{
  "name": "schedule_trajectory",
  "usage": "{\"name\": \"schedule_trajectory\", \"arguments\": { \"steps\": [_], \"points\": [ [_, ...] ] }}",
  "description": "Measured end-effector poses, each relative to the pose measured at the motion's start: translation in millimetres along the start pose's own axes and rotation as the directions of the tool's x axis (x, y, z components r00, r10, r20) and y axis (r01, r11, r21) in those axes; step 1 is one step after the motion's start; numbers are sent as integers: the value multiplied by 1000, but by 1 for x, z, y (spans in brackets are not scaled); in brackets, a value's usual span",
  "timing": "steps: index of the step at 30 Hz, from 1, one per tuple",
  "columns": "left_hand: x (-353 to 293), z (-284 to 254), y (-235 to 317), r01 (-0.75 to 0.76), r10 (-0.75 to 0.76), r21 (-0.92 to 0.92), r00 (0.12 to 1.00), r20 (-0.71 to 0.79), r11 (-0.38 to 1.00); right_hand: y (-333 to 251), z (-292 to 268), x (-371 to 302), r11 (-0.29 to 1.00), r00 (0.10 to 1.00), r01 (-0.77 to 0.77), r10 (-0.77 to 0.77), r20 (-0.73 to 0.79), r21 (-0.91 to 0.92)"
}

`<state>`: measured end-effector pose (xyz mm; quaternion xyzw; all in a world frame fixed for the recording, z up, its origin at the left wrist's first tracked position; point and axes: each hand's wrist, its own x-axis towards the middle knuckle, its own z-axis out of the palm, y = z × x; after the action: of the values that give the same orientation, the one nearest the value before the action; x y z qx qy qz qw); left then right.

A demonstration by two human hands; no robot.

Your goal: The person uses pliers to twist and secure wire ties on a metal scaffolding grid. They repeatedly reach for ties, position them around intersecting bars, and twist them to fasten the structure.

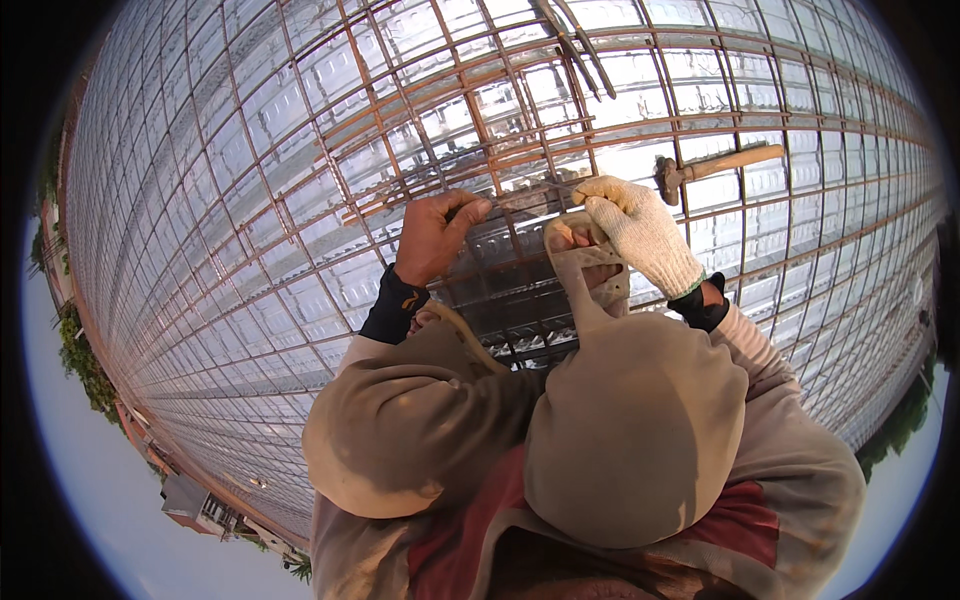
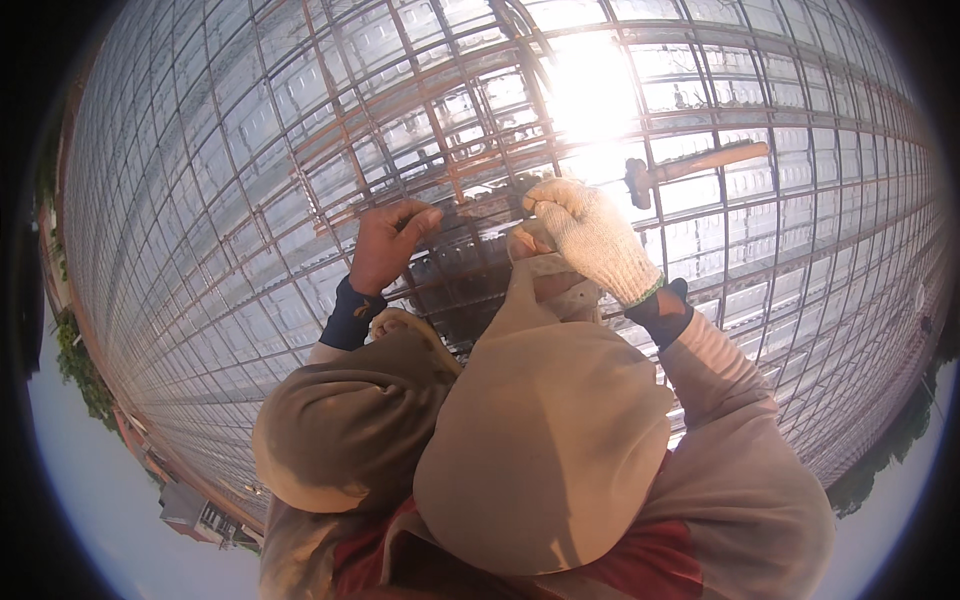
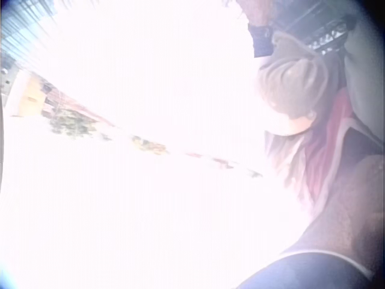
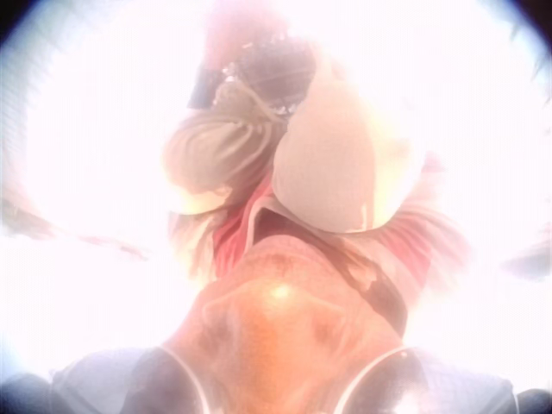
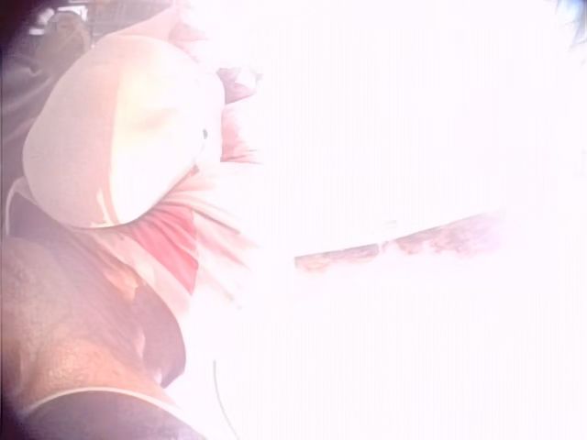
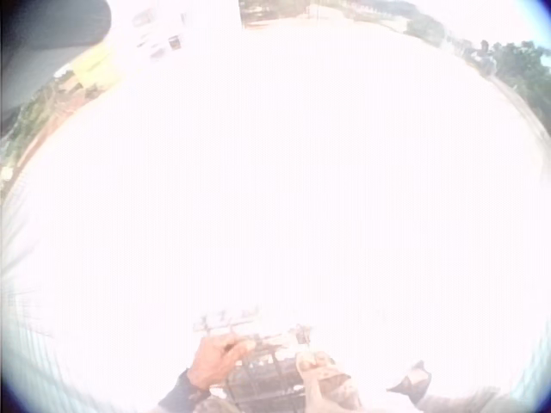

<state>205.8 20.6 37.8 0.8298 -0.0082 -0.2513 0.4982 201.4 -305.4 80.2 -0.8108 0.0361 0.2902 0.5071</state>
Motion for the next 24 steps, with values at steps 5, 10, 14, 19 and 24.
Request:
{"name": "schedule_trajectory", "arguments": {
  "steps": [5, 10, 14, 19, 24],
  "points": [
    [47, -16, 28, -271, 328, 395, 941, -85, 878, 5, -50, -18, 979, 980, -149, 127, -152, -140],
    [81, 0, 16, -324, 313, 474, 944, 105, 819, 29, -52, -21, 940, 946, -189, 95, -311, -285],
    [78, 20, 9, -214, 171, 566, 977, 129, 796, 38, -45, -21, 918, 941, -185, 63, -332, -351],
    [75, 31, 3, -230, 245, 706, 966, 82, 670, 50, -45, -15, 892, 956, -178, 58, -286, -416],
    [78, 33, 1, -220, 235, 715, 969, 80, 664, 46, -44, 2, 874, 961, -150, 19, -275, -463]
  ]
}}
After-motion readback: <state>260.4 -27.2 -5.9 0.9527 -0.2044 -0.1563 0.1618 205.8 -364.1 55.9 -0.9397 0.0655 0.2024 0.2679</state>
